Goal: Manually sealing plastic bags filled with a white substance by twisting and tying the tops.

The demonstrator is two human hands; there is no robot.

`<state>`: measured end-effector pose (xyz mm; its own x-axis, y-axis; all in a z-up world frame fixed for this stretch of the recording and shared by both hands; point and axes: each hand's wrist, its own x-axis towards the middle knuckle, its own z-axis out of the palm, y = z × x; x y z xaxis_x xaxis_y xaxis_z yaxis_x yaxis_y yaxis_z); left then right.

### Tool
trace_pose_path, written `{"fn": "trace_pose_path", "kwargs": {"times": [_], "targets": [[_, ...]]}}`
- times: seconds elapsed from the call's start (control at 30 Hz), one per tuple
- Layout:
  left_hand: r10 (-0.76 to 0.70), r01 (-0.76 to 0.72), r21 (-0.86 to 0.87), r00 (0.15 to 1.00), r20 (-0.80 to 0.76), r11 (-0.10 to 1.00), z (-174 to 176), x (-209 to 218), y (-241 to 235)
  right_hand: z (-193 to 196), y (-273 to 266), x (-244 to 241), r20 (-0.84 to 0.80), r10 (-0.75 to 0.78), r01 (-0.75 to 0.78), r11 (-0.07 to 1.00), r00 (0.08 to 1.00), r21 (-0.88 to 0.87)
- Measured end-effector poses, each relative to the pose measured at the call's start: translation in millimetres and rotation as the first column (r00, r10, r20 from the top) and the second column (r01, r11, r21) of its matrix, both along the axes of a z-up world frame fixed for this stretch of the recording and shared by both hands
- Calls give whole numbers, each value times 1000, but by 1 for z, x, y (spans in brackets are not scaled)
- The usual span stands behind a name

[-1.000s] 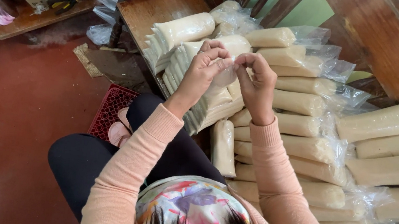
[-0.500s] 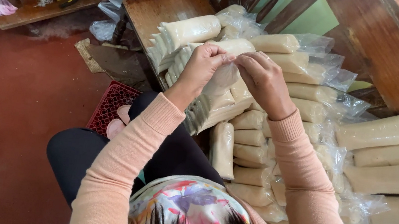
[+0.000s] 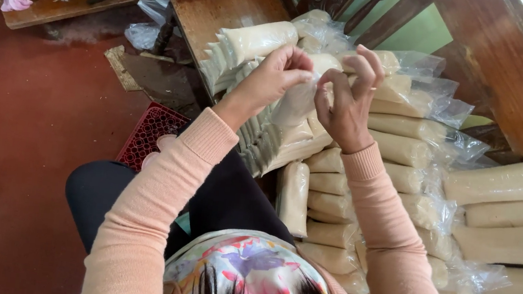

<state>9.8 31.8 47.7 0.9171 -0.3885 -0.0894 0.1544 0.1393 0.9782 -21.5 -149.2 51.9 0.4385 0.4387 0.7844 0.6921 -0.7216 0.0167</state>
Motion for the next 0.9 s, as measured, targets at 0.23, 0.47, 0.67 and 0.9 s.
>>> {"fn": "trace_pose_path", "kwargs": {"times": [0.23,0.47,0.67,0.9], "targets": [[-190,179,66,890,414,982,-15,14,2,-38,-8,6,-129,68,-25,951,989,308],[-197,145,146,872,448,978,-16,17,-1,-39,-8,-3,-343,173,22,868,923,496],[-145,-12,238,763,630,971,-10,10,-7,-40,-12,-6,-447,367,36,739,816,672],[-7,-129,122,658,753,984,-13,-3,-11,-37,-2,-10,-436,697,273,340,570,900]]}}
